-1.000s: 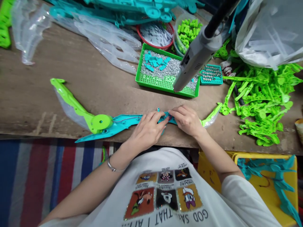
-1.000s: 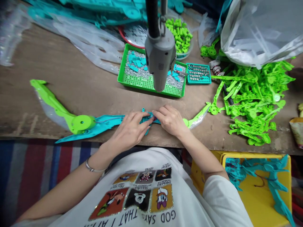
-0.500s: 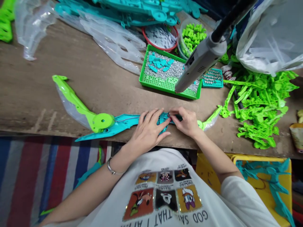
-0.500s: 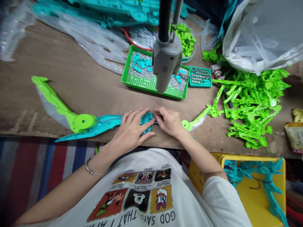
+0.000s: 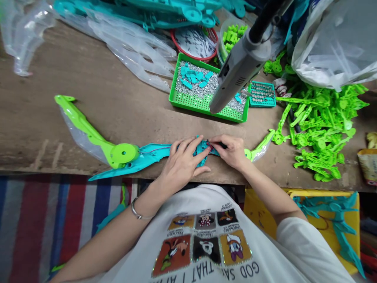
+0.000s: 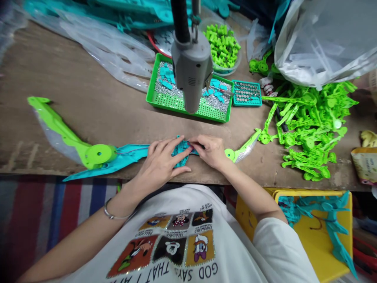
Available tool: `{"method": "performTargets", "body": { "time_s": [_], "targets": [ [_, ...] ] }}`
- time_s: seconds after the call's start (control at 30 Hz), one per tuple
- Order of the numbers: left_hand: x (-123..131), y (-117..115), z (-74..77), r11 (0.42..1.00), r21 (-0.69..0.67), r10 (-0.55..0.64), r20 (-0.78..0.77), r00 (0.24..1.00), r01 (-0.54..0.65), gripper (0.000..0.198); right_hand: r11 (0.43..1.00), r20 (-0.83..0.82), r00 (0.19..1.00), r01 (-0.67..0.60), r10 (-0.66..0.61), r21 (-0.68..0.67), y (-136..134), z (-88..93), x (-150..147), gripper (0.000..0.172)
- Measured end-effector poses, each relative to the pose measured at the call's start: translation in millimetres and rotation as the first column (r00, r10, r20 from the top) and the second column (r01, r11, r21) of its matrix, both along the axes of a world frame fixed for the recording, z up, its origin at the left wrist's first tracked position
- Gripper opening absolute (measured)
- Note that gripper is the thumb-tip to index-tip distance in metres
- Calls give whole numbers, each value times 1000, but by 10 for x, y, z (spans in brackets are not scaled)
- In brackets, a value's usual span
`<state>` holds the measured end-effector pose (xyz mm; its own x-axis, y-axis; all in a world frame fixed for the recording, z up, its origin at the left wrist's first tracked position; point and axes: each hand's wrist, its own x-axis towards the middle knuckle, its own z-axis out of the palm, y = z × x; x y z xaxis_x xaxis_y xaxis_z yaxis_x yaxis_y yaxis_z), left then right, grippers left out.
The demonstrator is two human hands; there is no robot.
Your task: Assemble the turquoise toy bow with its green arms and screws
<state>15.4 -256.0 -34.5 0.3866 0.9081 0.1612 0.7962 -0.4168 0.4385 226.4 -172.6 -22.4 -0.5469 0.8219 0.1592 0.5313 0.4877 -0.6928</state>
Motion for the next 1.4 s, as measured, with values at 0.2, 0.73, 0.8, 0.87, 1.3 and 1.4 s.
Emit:
{"method": "performTargets", "body": {
  "time_s": [0.2,0.73,0.8,0.87,1.3,1.4],
  "targets": [
    [-8,-1,14,1000,12,-8,-41,999,8,58,1000,-53,998,17,-17,3,-2,-18,-3,12],
    [17,5,55,1000,-5,5,-35,999,-5,59,996,195,976,-91,92,-17,43,124,-58,19],
    [11,4,49,1000,0,0,-45,999,0,61,981,164,976,-120,145,-151,126,224,-68,30],
    [3,4,31,1000,11,-3,-50,999,4,61,952,49,989,-119,138,-281,236,310,-51,36],
    [-8,46,-5,998,53,-13,-34,999,15,59,948,26,996,-68,80,-311,151,286,41,6],
    [-21,28,-31,996,90,-6,13,1000,5,57,967,87,992,-72,96,-243,120,265,0,8]
  ]
}}
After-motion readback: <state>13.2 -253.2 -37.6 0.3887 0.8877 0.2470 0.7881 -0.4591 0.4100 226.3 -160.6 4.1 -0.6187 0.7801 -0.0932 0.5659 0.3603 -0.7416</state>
